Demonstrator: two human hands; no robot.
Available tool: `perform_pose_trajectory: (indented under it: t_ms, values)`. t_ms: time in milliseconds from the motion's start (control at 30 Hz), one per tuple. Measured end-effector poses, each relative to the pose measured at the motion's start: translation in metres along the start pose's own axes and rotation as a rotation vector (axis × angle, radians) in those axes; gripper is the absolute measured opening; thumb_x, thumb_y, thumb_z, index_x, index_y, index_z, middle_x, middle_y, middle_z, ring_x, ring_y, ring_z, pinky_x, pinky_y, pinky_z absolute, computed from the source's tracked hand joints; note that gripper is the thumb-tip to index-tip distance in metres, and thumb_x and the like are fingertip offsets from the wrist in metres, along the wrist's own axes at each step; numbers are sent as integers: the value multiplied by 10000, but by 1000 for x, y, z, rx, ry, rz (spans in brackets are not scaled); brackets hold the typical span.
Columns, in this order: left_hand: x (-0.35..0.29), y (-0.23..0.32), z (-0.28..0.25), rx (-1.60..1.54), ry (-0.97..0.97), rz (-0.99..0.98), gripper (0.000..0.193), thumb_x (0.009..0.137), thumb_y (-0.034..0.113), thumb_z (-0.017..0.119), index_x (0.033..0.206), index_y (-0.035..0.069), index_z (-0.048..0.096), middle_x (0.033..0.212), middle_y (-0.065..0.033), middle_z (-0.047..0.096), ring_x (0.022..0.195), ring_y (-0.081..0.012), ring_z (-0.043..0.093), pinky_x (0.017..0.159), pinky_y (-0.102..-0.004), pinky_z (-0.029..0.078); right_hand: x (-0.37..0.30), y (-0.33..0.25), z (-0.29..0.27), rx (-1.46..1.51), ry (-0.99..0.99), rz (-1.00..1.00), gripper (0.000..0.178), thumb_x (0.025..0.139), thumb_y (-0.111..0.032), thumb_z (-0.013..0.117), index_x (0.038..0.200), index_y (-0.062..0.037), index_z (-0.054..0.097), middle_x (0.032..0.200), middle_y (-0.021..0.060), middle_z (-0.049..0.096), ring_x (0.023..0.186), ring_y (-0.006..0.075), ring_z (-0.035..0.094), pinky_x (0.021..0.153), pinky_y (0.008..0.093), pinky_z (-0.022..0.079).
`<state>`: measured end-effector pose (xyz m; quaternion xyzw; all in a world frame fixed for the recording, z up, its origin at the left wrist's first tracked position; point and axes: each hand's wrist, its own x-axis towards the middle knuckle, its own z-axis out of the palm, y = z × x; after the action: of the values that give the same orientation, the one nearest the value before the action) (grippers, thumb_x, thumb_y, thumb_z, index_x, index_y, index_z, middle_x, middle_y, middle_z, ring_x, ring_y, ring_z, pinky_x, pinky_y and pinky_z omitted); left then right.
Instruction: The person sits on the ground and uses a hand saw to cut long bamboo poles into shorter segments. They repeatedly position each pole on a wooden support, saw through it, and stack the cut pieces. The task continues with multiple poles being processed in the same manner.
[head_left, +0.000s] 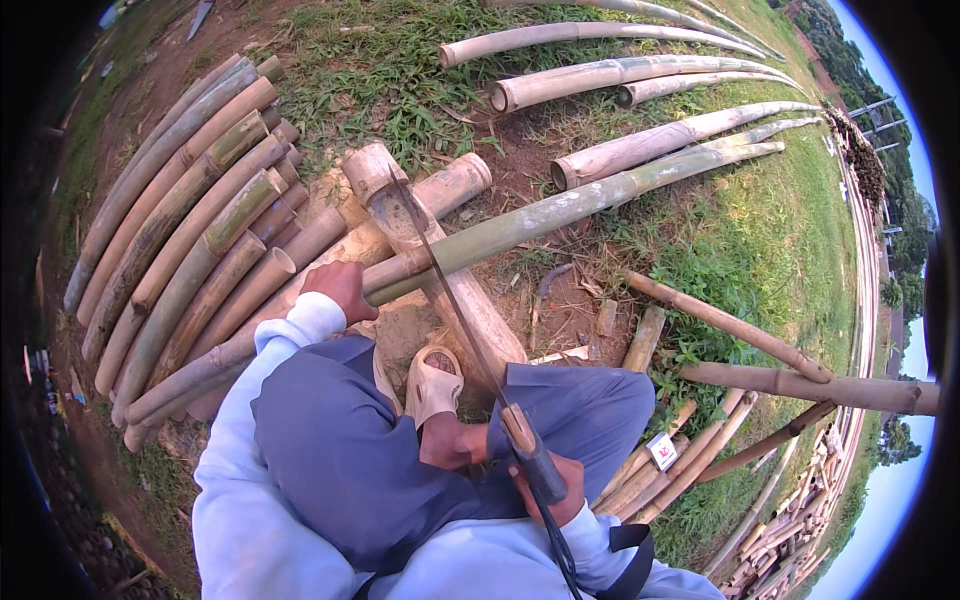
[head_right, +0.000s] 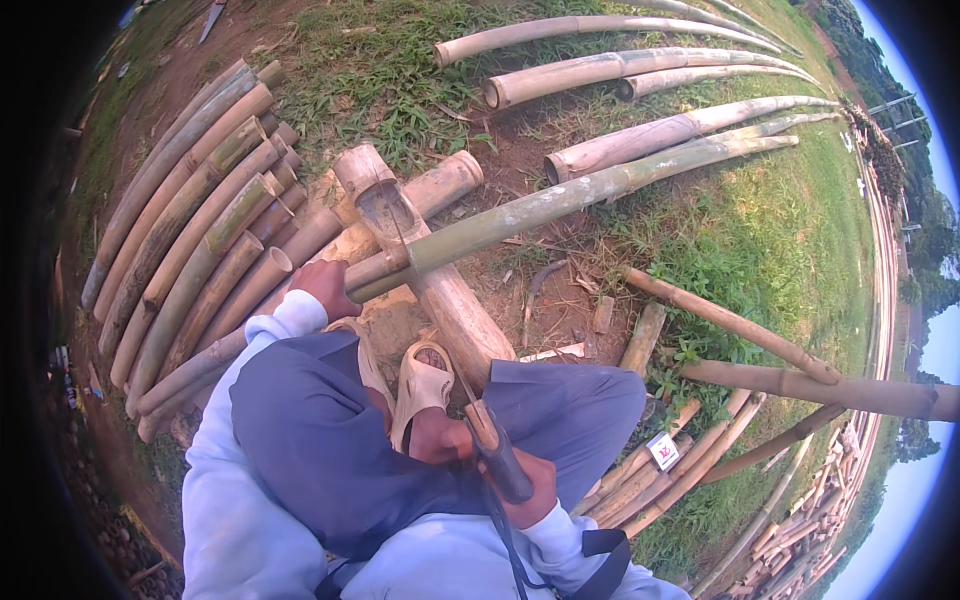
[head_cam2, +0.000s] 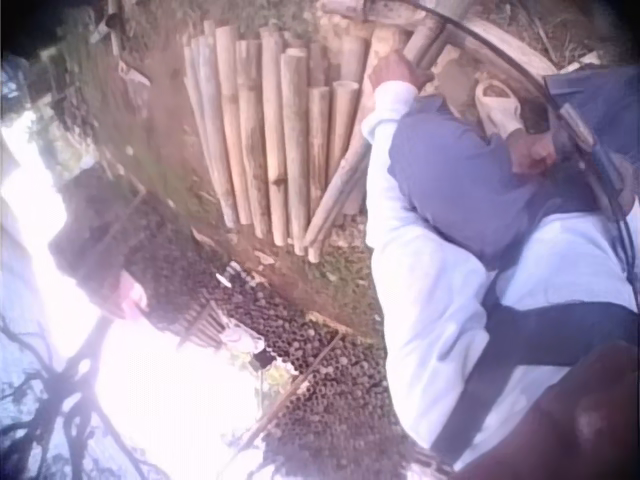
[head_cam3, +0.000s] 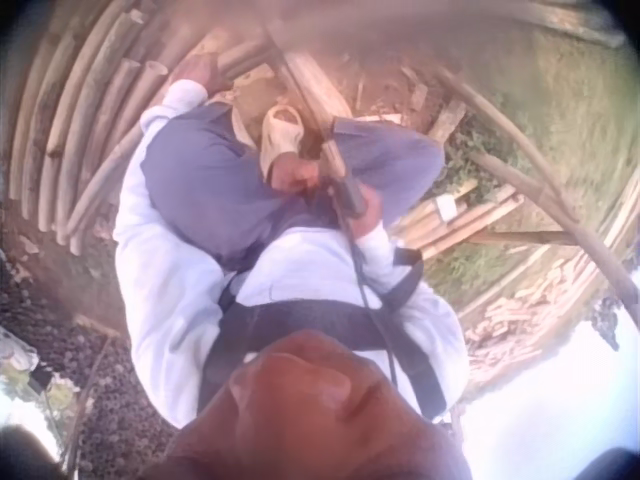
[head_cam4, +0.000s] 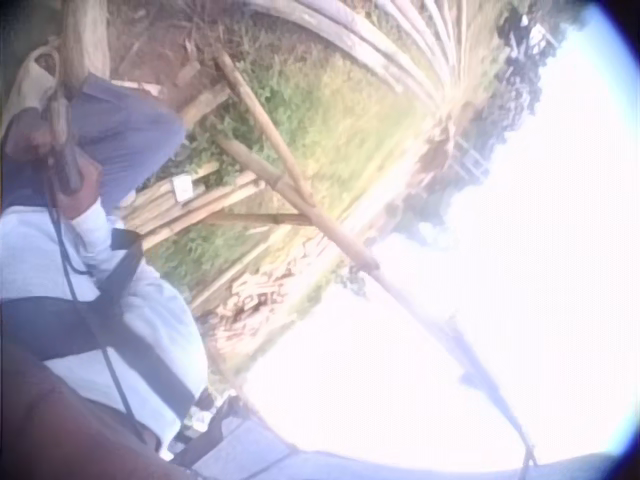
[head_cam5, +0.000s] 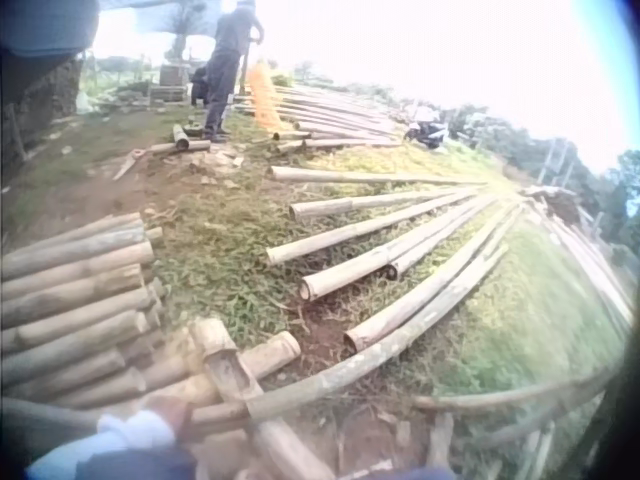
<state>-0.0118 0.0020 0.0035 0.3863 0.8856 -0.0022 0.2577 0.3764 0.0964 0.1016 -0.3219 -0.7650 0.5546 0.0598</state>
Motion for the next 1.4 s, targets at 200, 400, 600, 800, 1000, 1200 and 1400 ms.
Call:
perform_pose_trajectory:
  t_ms: [200,400,600,800,1000,1200,1400]
  values:
    - [4,8,2,-9,-16,14,512,651,400,831,941,-6,717,904,-231,731,871,-390,723,841,-458,575,82,25,31,59,67,-166,168,873,-33,742,1024,25,696,752,88,667,653,95,562,624,301,486]
    - [2,3,-9,4,35,-1,503,649,394,834,925,-9,715,896,-235,730,870,-387,723,831,-460,573,71,15,30,92,62,-79,177,879,-64,747,1018,25,684,749,77,661,675,91,574,623,289,480]
    - [-3,-1,2,-13,-10,10,514,651,396,838,937,-11,708,888,-231,728,861,-385,721,829,-461,569,1,0,1,-16,36,-16,231,817,14,725,1048,-7,724,917,153,752,856,266,765,743,336,566]
    - [2,10,-2,14,39,35,501,647,386,830,928,-10,708,883,-227,727,858,-384,722,820,-468,571,105,40,39,93,17,-72,174,871,-40,751,1022,20,692,721,32,640,671,81,563,619,275,472]
    - [0,2,1,-14,22,13,502,645,398,827,914,-9,706,872,-221,729,852,-380,723,818,-462,572,6,27,11,3,55,-33,194,838,13,720,1030,-17,716,853,132,724,772,251,745,689,322,549]
    - [-8,0,2,-33,40,10,505,637,397,830,913,-8,710,892,-232,728,868,-385,720,829,-470,570,12,67,17,-36,54,-258,163,843,32,694,1004,12,702,818,137,698,700,245,703,659,314,523]
    - [-31,-41,-9,-7,48,-101,705,575,395,862,1120,-24,708,963,-270,716,965,-406,701,896,-478,551,17,42,23,60,-106,-309,213,840,44,690,1048,-1,702,887,149,713,752,279,717,699,339,553]
